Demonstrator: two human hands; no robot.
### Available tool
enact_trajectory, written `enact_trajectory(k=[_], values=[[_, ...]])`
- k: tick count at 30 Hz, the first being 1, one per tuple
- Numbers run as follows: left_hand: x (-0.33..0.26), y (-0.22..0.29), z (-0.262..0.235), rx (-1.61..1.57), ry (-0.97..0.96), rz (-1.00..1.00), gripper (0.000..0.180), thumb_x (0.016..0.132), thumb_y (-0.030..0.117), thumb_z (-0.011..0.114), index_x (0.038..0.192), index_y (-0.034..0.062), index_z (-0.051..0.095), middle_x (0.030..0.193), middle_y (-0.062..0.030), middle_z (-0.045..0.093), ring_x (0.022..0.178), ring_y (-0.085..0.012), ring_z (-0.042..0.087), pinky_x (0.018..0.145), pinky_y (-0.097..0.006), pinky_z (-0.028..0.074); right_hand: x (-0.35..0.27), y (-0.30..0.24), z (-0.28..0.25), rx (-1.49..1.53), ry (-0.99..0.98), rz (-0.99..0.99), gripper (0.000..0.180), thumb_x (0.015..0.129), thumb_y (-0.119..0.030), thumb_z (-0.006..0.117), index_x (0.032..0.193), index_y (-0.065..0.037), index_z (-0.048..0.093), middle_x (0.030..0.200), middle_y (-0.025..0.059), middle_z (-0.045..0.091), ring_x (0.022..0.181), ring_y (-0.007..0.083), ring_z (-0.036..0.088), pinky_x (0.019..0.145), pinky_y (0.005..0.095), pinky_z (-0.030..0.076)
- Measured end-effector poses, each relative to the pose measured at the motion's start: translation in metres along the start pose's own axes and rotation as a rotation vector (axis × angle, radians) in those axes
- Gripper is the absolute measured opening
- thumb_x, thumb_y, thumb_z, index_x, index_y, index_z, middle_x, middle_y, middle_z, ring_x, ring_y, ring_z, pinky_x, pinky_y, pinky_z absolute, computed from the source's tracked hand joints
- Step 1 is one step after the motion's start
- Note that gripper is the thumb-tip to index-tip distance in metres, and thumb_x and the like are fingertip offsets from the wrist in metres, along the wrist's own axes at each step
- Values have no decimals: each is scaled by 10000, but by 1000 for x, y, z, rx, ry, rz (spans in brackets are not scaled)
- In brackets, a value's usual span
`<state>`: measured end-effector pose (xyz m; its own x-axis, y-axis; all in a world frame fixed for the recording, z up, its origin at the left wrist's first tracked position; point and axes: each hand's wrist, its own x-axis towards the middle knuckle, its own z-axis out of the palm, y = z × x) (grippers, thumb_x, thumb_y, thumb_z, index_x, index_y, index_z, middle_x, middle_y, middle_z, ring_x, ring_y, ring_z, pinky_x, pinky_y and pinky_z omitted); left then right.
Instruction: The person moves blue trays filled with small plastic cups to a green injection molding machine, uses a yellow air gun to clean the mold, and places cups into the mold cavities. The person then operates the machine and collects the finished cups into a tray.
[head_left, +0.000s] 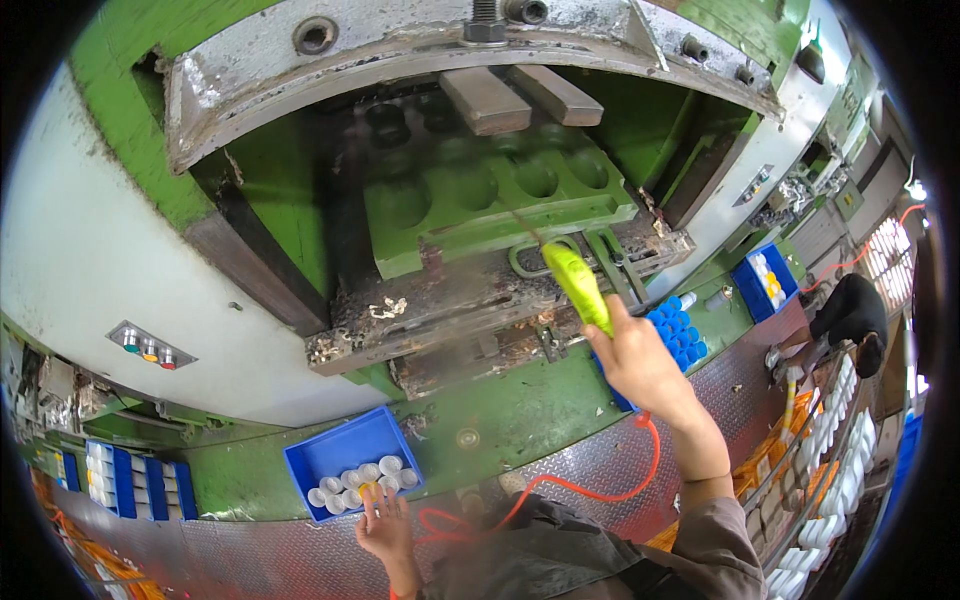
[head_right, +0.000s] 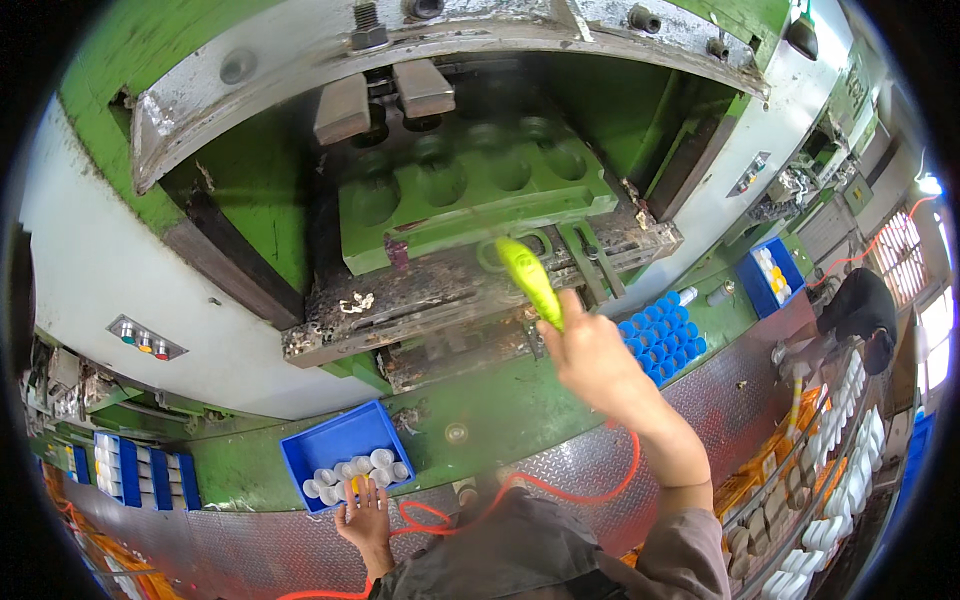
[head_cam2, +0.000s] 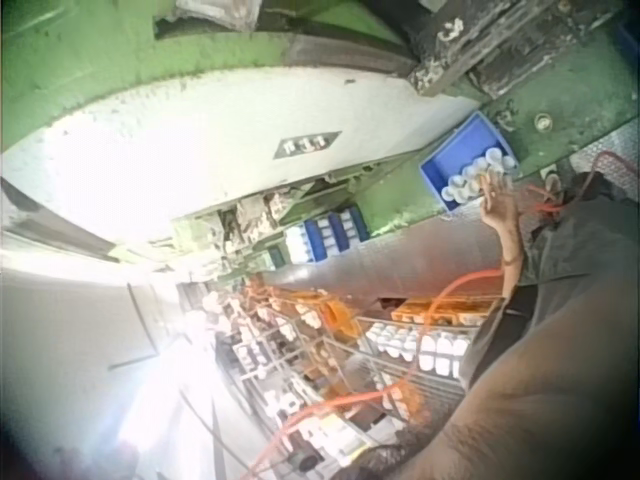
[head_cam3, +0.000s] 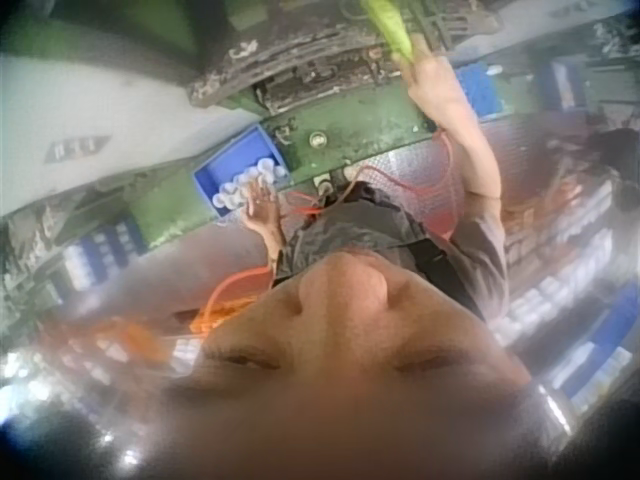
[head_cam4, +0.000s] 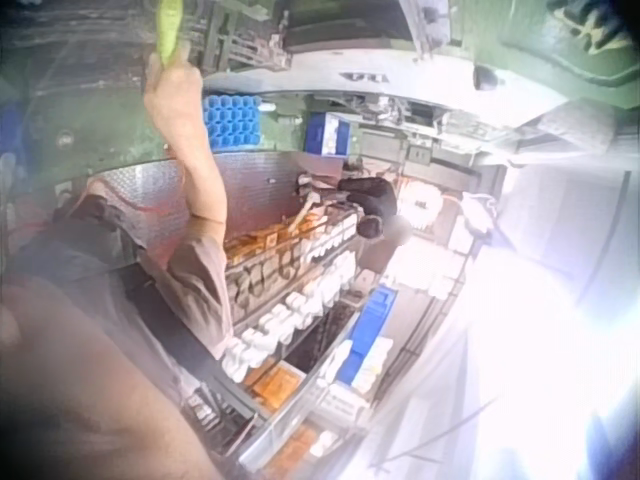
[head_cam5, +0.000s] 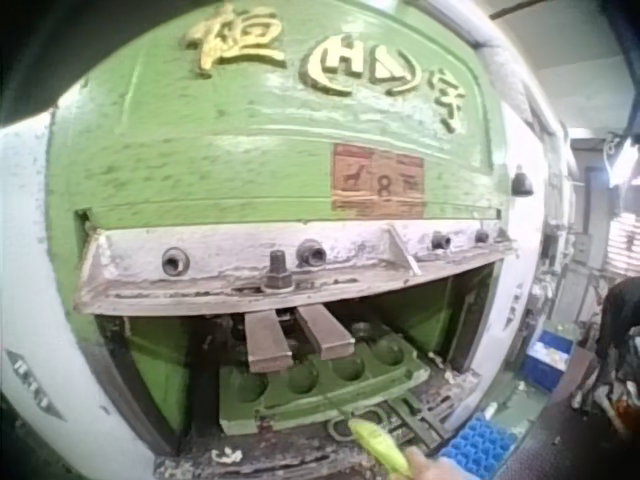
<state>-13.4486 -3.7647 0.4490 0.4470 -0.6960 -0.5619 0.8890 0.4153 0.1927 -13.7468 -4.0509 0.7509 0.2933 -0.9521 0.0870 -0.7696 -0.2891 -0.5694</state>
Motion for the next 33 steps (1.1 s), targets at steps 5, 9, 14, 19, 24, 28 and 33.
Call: enact_trajectory(k=[5, 9, 14, 19, 24, 28, 33], values=[[-5, 3, 8, 36, 3, 31, 665, 800, 314, 576, 1436, 143, 489, 1503, -95, 437, 1398, -292, 363, 1146, -497, 263, 1, 1, 7, 9, -46, -48, 311, 952, -144, 574, 1077, 100, 427, 641, 301, 589, 639, 504, 605, 545, 560, 482], [-12, 1, 10, 95, -21, 50, 677, 801, 311, 579, 1447, 138, 471, 1512, -94, 428, 1401, -289, 364, 1150, -501, 263, 2, 9, 14, -4, -39, -95, 287, 946, -133, 572, 1063, 85, 426, 636, 297, 593, 621, 499, 607, 545, 560, 490], [-17, -5, 11, 103, -41, 83, 680, 802, 304, 581, 1450, 132, 467, 1512, -98, 431, 1402, -292, 366, 1154, -502, 262, 0, 16, 20, -9, -65, -50, 277, 952, -125, 584, 1092, 64, 437, 677, 312, 588, 687, 520, 593, 562, 574, 455], [-18, -9, 5, 45, -17, 80, 614, 840, 300, 569, 1424, 122, 501, 1499, -124, 441, 1394, -316, 390, 1125, -506, 322, 1, 16, 21, -14, -63, -37, 272, 951, -125, 588, 1093, 58, 445, 686, 313, 592, 692, 514, 597, 559, 570, 456], [-12, -9, -6, 14, -23, 71, 610, 837, 298, 549, 1418, 116, 505, 1495, -122, 454, 1393, -319, 394, 1136, -514, 302, 1, 10, 21, -42, -60, -20, 263, 951, -120, 589, 1089, 57, 453, 693, 308, 598, 698, 507, 600, 569, 553, 462], [-4, -7, -14, -61, 6, 37, 617, 824, 272, 541, 1417, 107, 497, 1507, -130, 437, 1413, -321, 366, 1143, -533, 272, 2, 2, 21, -91, -50, -53, 289, 952, -141, 568, 1085, 73, 425, 679, 323, 597, 689, 528, 601, 590, 590, 477], [6, -2, -16, -87, 40, 13, 638, 819, 272, 548, 1432, 108, 479, 1511, -124, 427, 1421, -310, 351, 1140, -541, 270, 1, -11, 20, -100, -64, 27, 252, 953, -120, 584, 1068, 60, 451, 737, 322, 605, 748, 509, 603, 608, 548, 466]])
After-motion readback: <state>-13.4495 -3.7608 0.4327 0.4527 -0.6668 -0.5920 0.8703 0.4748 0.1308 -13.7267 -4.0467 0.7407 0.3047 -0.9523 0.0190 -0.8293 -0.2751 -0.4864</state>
